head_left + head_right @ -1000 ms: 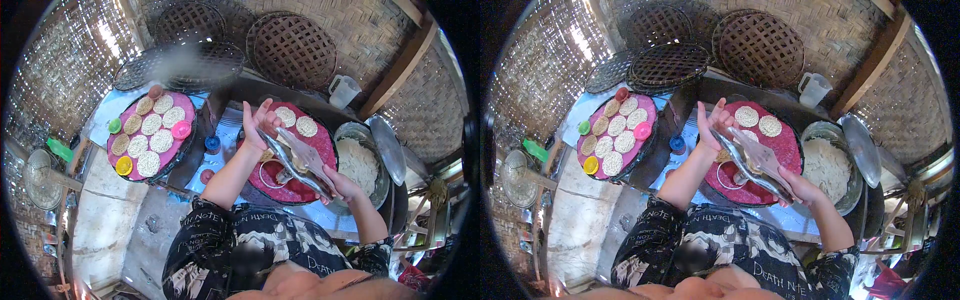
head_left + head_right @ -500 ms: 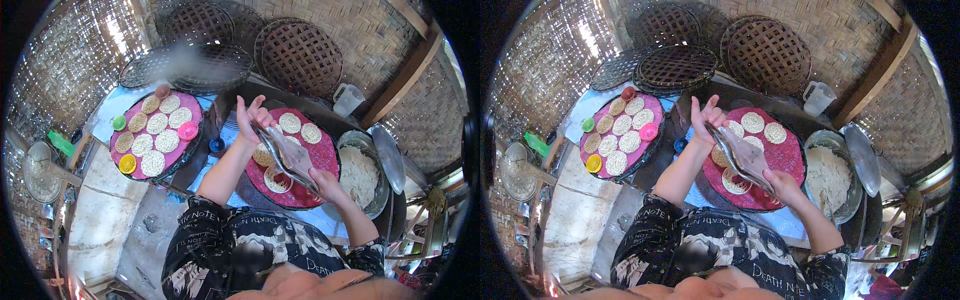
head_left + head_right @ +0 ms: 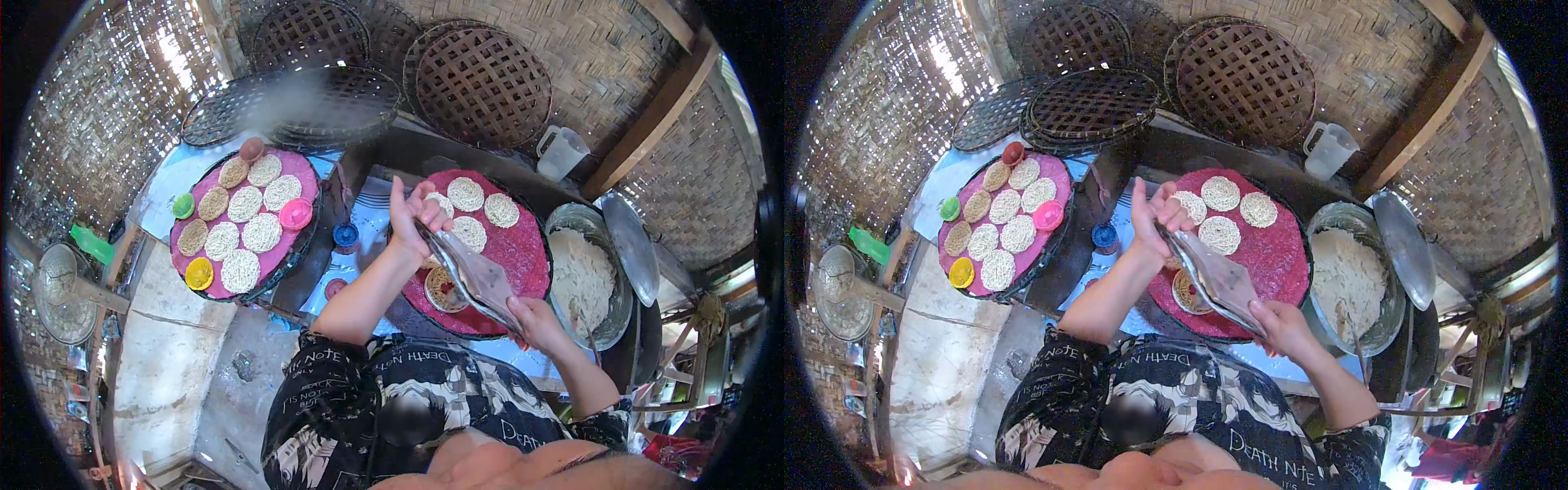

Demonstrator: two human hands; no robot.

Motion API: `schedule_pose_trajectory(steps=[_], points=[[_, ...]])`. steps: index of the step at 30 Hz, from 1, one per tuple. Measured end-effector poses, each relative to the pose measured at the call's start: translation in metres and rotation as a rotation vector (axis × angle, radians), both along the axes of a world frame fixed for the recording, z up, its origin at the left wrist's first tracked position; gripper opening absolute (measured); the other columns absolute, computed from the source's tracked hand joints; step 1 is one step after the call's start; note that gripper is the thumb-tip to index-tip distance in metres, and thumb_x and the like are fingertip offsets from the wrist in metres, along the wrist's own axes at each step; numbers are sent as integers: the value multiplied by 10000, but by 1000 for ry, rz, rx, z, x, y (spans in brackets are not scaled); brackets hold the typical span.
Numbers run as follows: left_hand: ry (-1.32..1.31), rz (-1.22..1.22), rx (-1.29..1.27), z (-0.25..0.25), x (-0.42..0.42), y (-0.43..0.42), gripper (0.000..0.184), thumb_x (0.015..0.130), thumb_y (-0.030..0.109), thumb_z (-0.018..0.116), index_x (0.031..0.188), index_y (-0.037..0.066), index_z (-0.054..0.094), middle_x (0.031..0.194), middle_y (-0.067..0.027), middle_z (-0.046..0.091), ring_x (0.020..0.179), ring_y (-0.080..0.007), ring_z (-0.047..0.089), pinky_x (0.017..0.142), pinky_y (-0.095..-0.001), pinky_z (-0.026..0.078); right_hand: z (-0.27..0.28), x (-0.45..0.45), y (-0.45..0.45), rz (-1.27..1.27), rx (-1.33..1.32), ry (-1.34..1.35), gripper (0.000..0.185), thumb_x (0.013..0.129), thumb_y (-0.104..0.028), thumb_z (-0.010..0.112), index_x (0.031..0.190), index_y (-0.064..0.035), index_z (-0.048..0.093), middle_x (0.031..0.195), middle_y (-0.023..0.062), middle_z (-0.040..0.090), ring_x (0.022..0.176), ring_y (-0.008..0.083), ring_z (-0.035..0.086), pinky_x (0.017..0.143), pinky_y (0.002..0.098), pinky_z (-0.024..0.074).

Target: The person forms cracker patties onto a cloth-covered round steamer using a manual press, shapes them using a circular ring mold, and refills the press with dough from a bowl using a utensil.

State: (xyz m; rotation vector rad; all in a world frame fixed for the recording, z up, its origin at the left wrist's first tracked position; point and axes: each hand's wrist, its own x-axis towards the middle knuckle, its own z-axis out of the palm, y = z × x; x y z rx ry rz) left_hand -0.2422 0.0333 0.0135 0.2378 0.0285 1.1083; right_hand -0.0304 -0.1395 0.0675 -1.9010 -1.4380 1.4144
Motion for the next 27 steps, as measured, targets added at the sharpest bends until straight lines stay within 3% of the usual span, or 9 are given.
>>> schedule_pose_trajectory(steps=[9, 15, 18, 19, 22, 23, 24, 26, 27], points=[[62, 57, 46, 18, 0, 6, 589, 822, 668, 317, 746, 124, 529, 373, 44, 267, 310, -107, 298, 401, -281, 312, -8, -3, 6, -15, 189, -69, 457, 875, -439, 474, 725, -15, 554, 508, 45, 508, 391, 114, 475, 370, 269, 390], [-63, -40, 228, -1, 8, 0, 597, 826, 668, 299, 816, 118, 531, 407, 51, 310, 334, -98, 323, 423, -284, 324, 2, 0, -11, -29, 123, -75, 447, 878, -424, 477, 721, -11, 545, 504, 39, 505, 389, 110, 478, 353, 254, 368], [-31, -138, 63, 4, 3, -4, 657, 807, 701, 282, 963, 116, 536, 511, 17, 403, 448, -138, 411, 506, -299, 366, 10, 14, -11, -5, -76, 230, 397, 886, -416, 468, 889, -26, 540, 568, 40, 525, 400, 99, 476, 343, 230, 359], [-50, -187, 253, -2, -2, -1, 762, 782, 730, 270, 1133, 91, 495, 781, -74, 564, 739, -215, 555, 710, -353, 431, 15, 12, -12, -39, 3, 310, 388, 890, -416, 461, 956, -38, 515, 600, 43, 531, 406, 96, 476, 342, 223, 359], [231, -253, 152, 33, -18, -19, 859, 745, 757, 284, 1205, 53, 457, 1054, -151, 566, 1025, -274, 529, 906, -398, 387, 25, 1, -9, -109, 213, 519, 408, 900, -410, 444, 1125, -70, 437, 690, 56, 543, 425, 92, 477, 335, 206, 355], [555, -188, 427, 24, -18, -23, 711, 810, 608, 438, 1202, 15, 454, 1221, -180, 489, 1161, -272, 460, 1013, -388, 297, 20, -1, -5, -113, 259, 571, 418, 902, -406, 441, 1159, -79, 410, 716, 60, 544, 431, 94, 480, 331, 202, 352], [908, -47, 870, 29, -12, -36, 540, 790, 365, 601, 1158, -14, 486, 1140, -172, 550, 1088, -257, 518, 952, -356, 367, 18, -4, -1, -120, 306, 624, 431, 904, -402, 438, 1194, -87, 384, 742, 65, 545, 437, 96, 482, 326, 199, 349], [1369, 101, 1031, 40, -4, -61, 452, 710, 199, 661, 1088, -18, 539, 1032, -149, 613, 979, -234, 584, 847, -333, 443, 12, -12, 11, -49, 284, 653, 469, 906, -415, 434, 1241, -90, 388, 802, 73, 569, 597, 126, 547, 478, 246, 435], [1550, 263, 905, 31, 1, -60, 468, 689, 208, 680, 1073, -22, 540, 1006, -154, 623, 917, -236, 605, 801, -329, 465, -8, -12, 24, 40, 343, 651, 487, 904, -429, 432, 1249, -88, 397, 811, 73, 575, 663, 144, 568, 549, 262, 460]])
